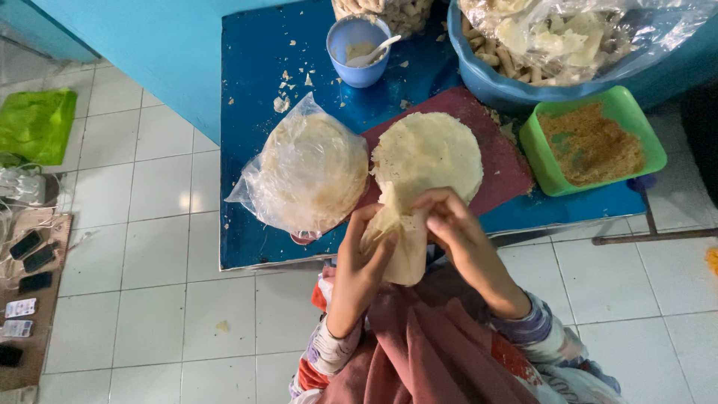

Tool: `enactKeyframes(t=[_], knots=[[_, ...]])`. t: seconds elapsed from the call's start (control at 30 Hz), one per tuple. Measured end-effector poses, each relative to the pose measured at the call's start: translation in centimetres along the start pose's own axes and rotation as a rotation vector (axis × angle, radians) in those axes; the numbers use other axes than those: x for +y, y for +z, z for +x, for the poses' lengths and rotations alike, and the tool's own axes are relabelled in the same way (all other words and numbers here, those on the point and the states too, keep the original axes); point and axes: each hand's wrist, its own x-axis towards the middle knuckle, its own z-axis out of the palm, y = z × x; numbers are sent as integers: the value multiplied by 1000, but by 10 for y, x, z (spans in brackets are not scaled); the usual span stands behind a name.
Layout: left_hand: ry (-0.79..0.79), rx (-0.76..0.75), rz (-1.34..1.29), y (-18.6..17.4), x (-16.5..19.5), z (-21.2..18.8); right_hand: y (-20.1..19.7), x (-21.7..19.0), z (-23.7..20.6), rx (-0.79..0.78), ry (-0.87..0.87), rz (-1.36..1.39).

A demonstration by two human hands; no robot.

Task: The person sits at a small table and peels thin dried sheets off round dough discs by hand, one disc at a time. They tear the loosened sheets into pieces and drop the pieces into a large bowl, working through a stack of discs and covering a finished disc with plastic wrap.

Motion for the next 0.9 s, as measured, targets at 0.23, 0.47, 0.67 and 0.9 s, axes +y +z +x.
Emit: enactKeyframes(t=[0.23, 0.47, 0.67, 0.9], knots=[[79, 58, 216, 8, 14, 0, 22, -22, -4, 1, -119, -449], [225, 122, 555, 6, 30, -8, 25, -37, -9, 219, -459, -999], [262, 110, 501, 6, 31, -6, 17, -26, -5, 121, -328, -865], [201, -102, 242, 13, 22, -3, 16, -2, 6, 95, -80, -442]])
